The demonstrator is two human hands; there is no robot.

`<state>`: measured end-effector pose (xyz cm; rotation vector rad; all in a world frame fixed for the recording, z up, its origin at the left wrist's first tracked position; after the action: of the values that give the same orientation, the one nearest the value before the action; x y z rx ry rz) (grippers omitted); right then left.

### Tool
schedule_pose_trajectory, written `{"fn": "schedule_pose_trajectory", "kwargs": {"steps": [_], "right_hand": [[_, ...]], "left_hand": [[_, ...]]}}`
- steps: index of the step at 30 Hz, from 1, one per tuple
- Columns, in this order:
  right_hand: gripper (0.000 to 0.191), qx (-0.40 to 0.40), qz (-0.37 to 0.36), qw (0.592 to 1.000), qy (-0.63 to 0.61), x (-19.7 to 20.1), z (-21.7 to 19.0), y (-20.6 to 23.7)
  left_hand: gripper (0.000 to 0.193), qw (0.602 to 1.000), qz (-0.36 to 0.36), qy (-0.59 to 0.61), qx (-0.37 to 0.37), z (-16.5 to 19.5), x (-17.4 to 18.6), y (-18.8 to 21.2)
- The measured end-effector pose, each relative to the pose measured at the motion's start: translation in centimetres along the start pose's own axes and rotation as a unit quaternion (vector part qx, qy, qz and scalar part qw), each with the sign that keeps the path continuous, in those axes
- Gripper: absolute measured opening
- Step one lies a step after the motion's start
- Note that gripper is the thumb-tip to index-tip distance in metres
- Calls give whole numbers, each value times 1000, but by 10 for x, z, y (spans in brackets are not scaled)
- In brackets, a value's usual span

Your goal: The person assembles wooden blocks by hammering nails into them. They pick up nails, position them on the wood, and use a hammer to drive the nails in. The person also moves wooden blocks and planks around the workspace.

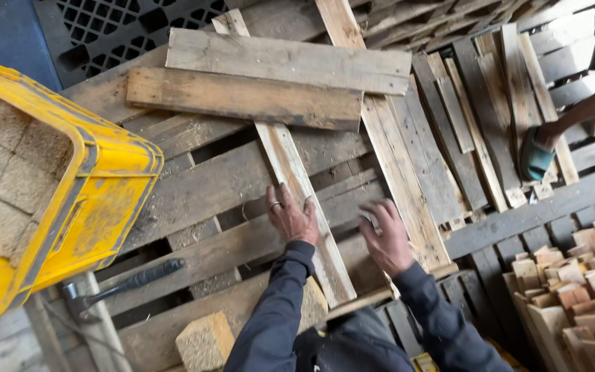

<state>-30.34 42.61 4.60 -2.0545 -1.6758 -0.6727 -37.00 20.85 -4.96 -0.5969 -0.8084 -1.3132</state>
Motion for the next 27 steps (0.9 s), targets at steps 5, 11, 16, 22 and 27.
{"fn": "schedule_pose_trajectory", "kwargs": {"steps": [5,11,16,22,27], "right_hand": [[54,73,5,994,78,-56,-24,-157],[116,120,-99,911,381,-132,-28,-254],[67,140,-127,891,414,-146,-21,-256],[34,117,-151,944,268,-111,-16,-185],[34,-57,-198,974,91,-61,-14,-35]], "left_hand": [[94,990,-38,-103,87,-28,-32,-40],[92,993,3,-110,40,-38,-28,-44],[91,996,11,-84,25,-39,-29,-40],[92,997,-11,-77,31,-39,-21,-24],[87,999,-3,-44,1,-53,-23,-11]]}}
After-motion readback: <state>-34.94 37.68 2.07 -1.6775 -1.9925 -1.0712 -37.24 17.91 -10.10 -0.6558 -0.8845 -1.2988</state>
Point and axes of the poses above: each hand's wrist, its own y-axis away from the middle knuckle, its own x-axis out of the back of the hand, z = x × y, the point moved 10 cm from there along -y, towards the middle knuckle, and after that the axes turned 3 degrees about -x, right-handed, at the moved point
